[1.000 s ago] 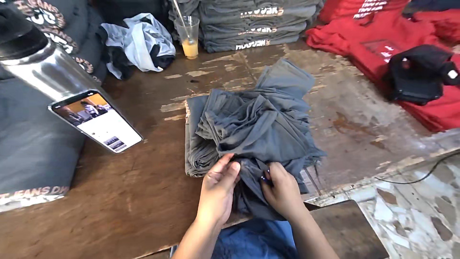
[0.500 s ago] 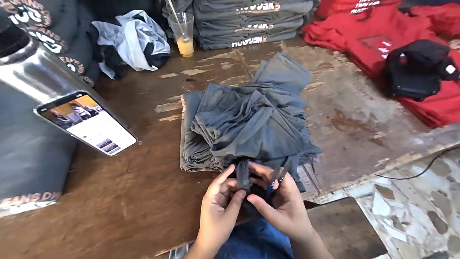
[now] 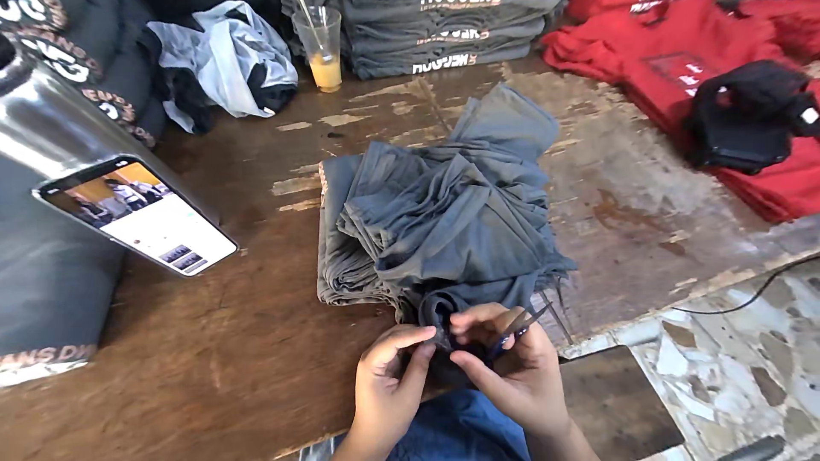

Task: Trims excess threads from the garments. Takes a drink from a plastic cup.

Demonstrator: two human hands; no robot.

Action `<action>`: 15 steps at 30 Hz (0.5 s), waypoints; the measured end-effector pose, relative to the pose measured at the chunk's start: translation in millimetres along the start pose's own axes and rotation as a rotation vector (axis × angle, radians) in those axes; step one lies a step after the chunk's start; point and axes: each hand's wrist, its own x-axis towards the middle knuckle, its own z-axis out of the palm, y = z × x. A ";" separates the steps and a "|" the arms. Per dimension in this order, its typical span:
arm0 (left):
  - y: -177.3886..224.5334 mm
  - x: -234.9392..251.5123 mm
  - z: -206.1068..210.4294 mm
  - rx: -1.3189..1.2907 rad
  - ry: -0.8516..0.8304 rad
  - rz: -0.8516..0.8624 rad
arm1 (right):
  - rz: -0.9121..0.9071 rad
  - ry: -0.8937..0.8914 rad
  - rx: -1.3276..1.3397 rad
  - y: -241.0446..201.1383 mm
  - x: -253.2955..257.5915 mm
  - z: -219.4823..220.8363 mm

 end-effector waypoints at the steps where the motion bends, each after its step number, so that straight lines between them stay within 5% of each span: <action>1: -0.5 0.3 -0.3 -0.008 -0.004 0.003 | -0.003 -0.019 -0.042 2.2 -0.3 -1.8; 8: -4.3 -1.0 5.6 0.107 -0.002 0.069 | -0.167 0.045 -0.340 -2.2 -3.9 13.4; 15: -5.4 -0.7 4.6 0.067 0.048 0.061 | -0.135 -0.252 -0.180 -20.0 -14.2 9.1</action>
